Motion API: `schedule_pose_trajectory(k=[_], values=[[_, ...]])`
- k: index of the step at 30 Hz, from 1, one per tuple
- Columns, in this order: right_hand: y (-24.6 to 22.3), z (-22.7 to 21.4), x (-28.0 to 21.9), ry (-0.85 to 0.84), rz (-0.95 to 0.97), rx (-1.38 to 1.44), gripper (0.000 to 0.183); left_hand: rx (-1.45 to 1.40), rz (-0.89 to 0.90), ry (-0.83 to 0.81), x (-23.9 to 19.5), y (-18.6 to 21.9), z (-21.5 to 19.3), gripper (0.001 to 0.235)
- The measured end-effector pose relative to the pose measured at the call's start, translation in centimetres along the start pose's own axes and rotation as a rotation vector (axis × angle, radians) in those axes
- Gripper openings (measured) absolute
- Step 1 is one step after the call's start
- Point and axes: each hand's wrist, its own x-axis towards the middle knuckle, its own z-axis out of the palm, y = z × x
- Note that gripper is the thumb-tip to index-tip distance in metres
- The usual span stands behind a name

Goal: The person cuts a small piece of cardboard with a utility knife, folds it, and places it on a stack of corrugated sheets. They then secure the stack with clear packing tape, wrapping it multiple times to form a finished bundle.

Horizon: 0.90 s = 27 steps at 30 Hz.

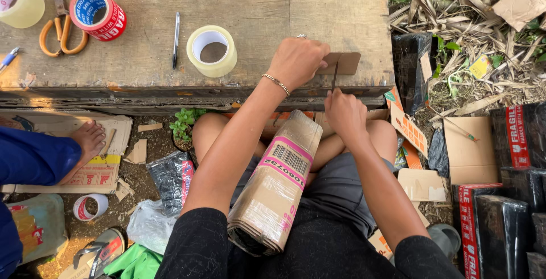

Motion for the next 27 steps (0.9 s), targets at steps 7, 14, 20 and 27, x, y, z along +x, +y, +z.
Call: schedule_pose_trajectory(k=[7,14,20,27], values=[[-2.3,-5.9,-2.2,0.046,0.026,0.096,0.042,-0.007,0.014,0.004,0.2,-0.1,0.2,0.021],[-2.3,-9.4,-0.4,-0.037,0.006,0.022,0.049,-0.012,0.009,-0.022,0.4,0.0,-0.8,0.022],[-2.6,-10.1,-0.3,-0.116,-0.011,-0.067,0.045,-0.369,0.019,-0.012,2.2,0.5,-2.6,0.023],[-2.2,-10.6,-0.5,-0.137,-0.008,-0.084,0.045,-0.442,-0.036,-0.084,3.8,0.9,-1.2,0.018]])
